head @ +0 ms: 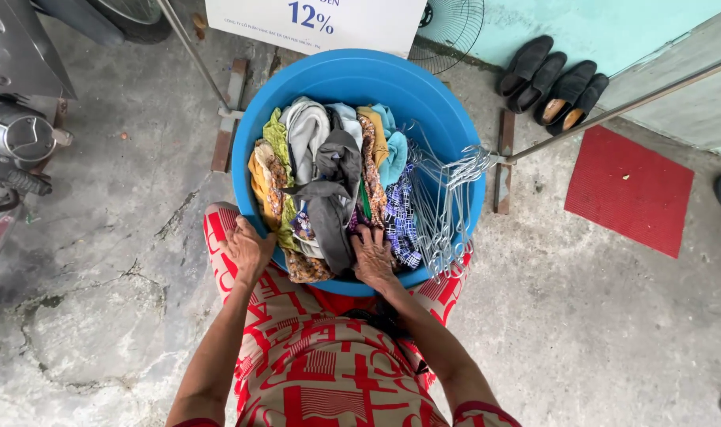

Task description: Putting clothes on metal hangers from a blue plastic bucket.

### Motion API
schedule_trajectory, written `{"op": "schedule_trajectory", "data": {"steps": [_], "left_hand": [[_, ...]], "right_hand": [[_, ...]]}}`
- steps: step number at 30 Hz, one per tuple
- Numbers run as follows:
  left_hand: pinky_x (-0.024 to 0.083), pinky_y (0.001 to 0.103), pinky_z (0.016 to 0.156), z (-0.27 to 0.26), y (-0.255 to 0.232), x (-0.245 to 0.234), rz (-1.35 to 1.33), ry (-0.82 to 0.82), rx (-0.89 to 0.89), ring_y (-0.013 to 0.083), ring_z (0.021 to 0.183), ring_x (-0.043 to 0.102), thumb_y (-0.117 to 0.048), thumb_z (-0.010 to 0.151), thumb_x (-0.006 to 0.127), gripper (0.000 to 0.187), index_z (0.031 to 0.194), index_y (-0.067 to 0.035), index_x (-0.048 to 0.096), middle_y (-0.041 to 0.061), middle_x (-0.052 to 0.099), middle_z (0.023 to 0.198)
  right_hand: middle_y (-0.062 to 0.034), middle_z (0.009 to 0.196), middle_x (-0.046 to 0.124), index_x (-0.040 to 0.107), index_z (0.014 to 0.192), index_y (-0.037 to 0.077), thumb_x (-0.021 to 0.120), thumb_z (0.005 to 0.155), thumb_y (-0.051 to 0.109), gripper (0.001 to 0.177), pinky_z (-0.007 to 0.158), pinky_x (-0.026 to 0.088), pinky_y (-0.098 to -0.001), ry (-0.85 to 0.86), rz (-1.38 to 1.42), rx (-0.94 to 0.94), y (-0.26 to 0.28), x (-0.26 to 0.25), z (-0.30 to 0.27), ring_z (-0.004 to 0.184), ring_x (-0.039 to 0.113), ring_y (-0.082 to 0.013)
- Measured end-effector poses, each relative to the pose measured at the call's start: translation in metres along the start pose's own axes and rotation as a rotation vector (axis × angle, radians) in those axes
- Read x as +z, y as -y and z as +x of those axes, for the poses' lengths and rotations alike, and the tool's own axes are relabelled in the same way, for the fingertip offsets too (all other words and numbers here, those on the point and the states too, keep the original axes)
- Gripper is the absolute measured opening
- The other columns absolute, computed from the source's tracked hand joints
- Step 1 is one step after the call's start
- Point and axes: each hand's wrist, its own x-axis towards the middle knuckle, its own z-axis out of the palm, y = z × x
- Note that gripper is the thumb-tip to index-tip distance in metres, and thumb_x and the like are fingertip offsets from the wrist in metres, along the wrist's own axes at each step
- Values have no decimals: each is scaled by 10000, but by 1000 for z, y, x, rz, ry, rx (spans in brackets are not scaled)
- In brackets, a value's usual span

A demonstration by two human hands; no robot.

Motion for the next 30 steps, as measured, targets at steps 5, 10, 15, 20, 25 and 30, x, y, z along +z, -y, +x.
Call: {"op": "schedule_trajectory", "data": {"steps": [5, 10, 15, 20, 25, 30], "left_hand": [[342, 592, 951, -36, -21, -7, 45, -194, 143, 420, 1157, 464, -244, 719, 772, 898, 1469, 84, 404, 253, 592, 1220], [403, 530, 949, -96, -39, -9, -93, -179, 439, 381, 1189, 473, -92, 764, 700, 689, 1420, -30, 500, 233, 548, 1343], [356, 554, 1117, -130, -62, -26, -249, 263, 745, 329, 1244, 502, -255, 809, 783, 570, 1314, -76, 589, 152, 574, 1276], [234, 564, 1158, -123, -39, 66, 387, 259, 1135, 346, 1351, 415, -220, 844, 596, 448, 1291, -189, 612, 181, 552, 1391], [258, 568, 1161, -118, -29, 72, 412, 355, 1134, 361, 1334, 432, -209, 933, 508, 412, 1331, -170, 606, 151, 586, 1302], [289, 565, 1138, -123, -8, 55, 416, 194, 1168, 381, 1286, 456, -229, 885, 536, 441, 1312, -159, 617, 141, 604, 1265]], "right_hand": [[-163, 1410, 355, 579, 1201, 34, 789, 618, 97, 622, 843, 433, -636, 30, 52, -21, 4, 0, -2, 1258, 364, -445], [-141, 1389, 399, 605, 1183, 47, 794, 777, 264, 498, 924, 426, -618, 74, 138, -68, -14, 10, -21, 1242, 396, -407], [-96, 1195, 517, 636, 1180, 76, 798, 812, 554, 625, 1040, 448, -522, 332, 260, -130, -47, -16, -54, 1190, 491, -310], [-104, 1204, 548, 626, 1219, 88, 731, 846, 476, 548, 998, 442, -504, 317, 28, -214, -42, -8, -69, 1226, 502, -310], [-125, 1251, 568, 591, 1233, 74, 640, 953, 413, 443, 1032, 446, -506, 362, 19, -255, -32, 8, -71, 1272, 510, -334], [-177, 1287, 546, 574, 1245, 64, 635, 949, 446, 486, 964, 382, -578, 317, 49, -369, -9, 9, -72, 1266, 457, -425]]}}
